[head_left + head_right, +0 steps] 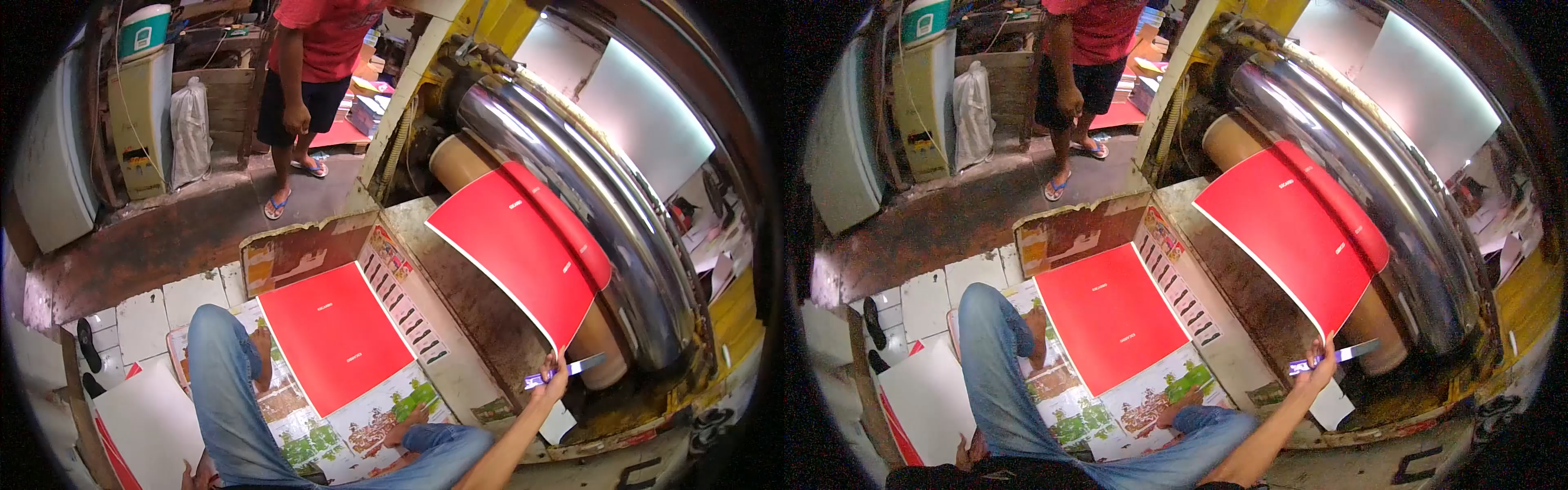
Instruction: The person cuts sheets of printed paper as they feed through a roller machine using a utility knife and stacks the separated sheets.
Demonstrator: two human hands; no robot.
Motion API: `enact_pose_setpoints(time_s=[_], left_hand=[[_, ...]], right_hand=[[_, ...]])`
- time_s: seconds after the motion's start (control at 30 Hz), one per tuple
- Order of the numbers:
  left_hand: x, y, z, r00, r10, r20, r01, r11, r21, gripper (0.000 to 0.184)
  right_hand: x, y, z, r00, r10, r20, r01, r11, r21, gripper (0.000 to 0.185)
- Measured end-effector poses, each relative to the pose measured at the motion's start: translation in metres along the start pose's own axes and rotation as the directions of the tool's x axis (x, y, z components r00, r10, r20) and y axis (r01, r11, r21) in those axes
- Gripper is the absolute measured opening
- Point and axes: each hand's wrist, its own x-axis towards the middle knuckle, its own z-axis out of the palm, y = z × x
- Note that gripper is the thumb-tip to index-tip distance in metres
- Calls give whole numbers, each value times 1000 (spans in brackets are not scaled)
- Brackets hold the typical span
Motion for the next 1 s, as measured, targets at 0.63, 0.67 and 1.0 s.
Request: enact_pose_setpoints(time_s=[0.63, 0.67, 1.0], left_hand=[[-131, 626, -74, 369, 858, -358, -888, 212, -407, 19], [-155, 655, -48, 319, 909, -268, -871, 170, -460, 23], [-243, 810, 191, 167, 888, 429, 309, 366, -878, 110]], right_hand=[[-35, 12, 12, 999, -41, -24, 44, 984, 170, 22], [-32, 14, 1, 999, -33, -7, 34, 988, 153, 24], [-34, 27, -9, 985, -75, 158, 87, 994, -70, 19]])
